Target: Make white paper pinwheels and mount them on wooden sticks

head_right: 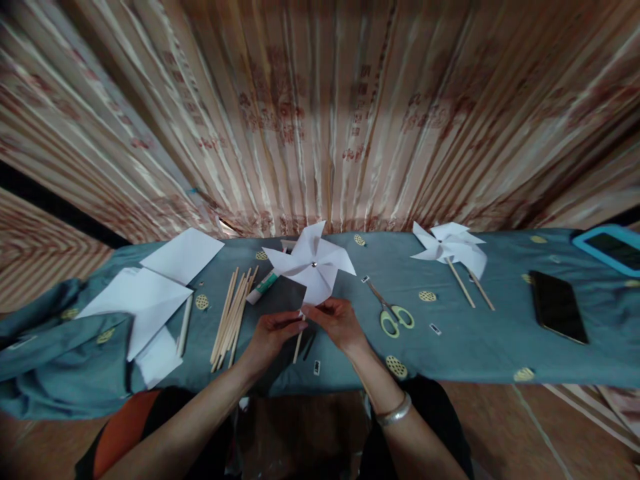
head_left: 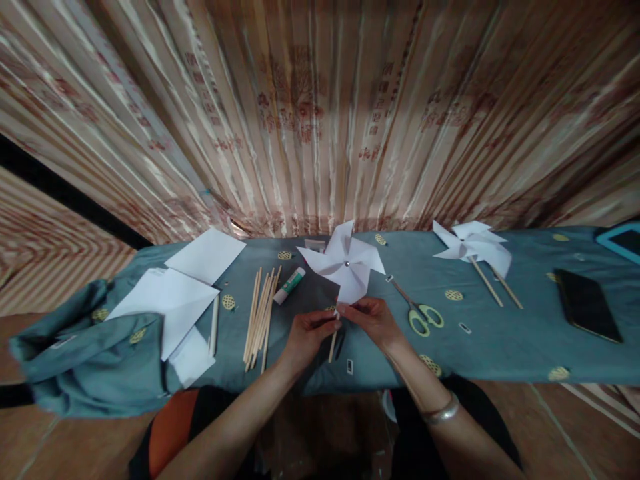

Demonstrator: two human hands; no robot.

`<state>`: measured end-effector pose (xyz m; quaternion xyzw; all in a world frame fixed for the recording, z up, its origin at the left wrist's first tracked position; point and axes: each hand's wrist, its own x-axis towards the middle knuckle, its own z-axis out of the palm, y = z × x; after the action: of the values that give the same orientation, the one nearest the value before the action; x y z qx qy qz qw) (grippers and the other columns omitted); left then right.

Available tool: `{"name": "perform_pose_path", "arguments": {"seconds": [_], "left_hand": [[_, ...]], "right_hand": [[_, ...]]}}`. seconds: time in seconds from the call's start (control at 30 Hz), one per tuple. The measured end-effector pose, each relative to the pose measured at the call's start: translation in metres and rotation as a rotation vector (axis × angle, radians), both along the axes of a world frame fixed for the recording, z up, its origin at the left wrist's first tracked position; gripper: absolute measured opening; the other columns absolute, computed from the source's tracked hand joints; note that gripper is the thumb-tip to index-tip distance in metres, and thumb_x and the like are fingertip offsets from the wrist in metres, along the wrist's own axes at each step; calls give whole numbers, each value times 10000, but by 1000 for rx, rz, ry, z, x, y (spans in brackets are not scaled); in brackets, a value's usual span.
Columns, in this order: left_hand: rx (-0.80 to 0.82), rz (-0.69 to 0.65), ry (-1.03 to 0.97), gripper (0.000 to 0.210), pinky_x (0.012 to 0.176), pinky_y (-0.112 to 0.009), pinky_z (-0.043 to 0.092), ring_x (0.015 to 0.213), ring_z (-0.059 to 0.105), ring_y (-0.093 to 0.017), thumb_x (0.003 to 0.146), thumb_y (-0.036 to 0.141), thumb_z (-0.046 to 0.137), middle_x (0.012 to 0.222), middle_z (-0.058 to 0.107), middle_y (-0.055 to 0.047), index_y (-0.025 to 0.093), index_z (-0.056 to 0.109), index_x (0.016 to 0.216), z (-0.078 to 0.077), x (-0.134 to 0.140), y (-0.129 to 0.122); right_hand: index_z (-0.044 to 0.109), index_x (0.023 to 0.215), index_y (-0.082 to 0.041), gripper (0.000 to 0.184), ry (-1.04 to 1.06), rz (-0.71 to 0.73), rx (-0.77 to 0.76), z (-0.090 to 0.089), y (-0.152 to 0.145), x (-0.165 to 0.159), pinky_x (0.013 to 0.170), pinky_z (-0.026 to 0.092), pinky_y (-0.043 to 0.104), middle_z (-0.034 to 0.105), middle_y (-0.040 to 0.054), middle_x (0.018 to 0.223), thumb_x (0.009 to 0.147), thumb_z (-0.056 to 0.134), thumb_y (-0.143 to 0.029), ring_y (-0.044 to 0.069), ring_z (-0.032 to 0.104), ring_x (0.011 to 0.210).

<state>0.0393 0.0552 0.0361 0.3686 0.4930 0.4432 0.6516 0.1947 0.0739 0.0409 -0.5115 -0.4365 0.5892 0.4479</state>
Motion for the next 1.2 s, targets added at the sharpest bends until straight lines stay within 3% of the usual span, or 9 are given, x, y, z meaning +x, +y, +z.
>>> {"name": "perform_pose_path", "arguments": {"seconds": [0.1, 0.27, 0.5, 0.77, 1.07, 1.2], "left_hand": [[12, -13, -9, 322, 885, -361, 511, 841, 701, -227, 572, 332, 852, 878, 781, -80, 172, 798, 845, 4, -1, 0], [55, 7, -11, 316, 913, -372, 497, 865, 702, -249, 584, 354, 836, 837, 780, -82, 162, 800, 833, 10, -1, 2], [78, 12, -33, 344, 930, -389, 497, 881, 705, -258, 566, 325, 832, 878, 782, -78, 165, 799, 869, 15, 3, 2], [110, -16, -40, 341, 907, -394, 511, 851, 702, -261, 534, 373, 841, 793, 775, -54, 175, 799, 808, 17, 6, -2], [143, -74, -34, 335, 830, -345, 517, 811, 683, -227, 587, 296, 797, 832, 770, -53, 167, 793, 896, 7, 3, -3], [131, -88, -17, 433, 768, -314, 511, 729, 659, -192, 575, 259, 792, 774, 747, -43, 149, 771, 993, 3, 3, -5]], "right_hand": [[748, 675, -192, 309, -148, 6, 95, 3, -3, 1, 655, 495, 315, 746, 39, 687, 641, 772, -498, 197, 660, 660], [719, 682, -198, 224, -290, 27, 230, 10, -9, -2, 722, 487, 302, 727, 27, 726, 725, 725, -418, 194, 659, 739], [742, 744, -187, 244, -160, 0, 167, 8, -13, -6, 762, 500, 329, 748, 43, 777, 714, 729, -429, 210, 671, 776], [721, 659, -187, 257, -33, -82, 113, 8, -20, -12, 689, 494, 301, 713, 14, 668, 632, 783, -435, 170, 620, 662], [693, 589, -201, 257, -92, -132, 123, 7, -25, -12, 671, 470, 298, 683, 11, 635, 622, 780, -440, 166, 591, 635], [705, 598, -206, 219, -153, -164, 148, 4, -26, -8, 703, 459, 306, 686, 10, 653, 633, 755, -416, 167, 594, 652]]}}
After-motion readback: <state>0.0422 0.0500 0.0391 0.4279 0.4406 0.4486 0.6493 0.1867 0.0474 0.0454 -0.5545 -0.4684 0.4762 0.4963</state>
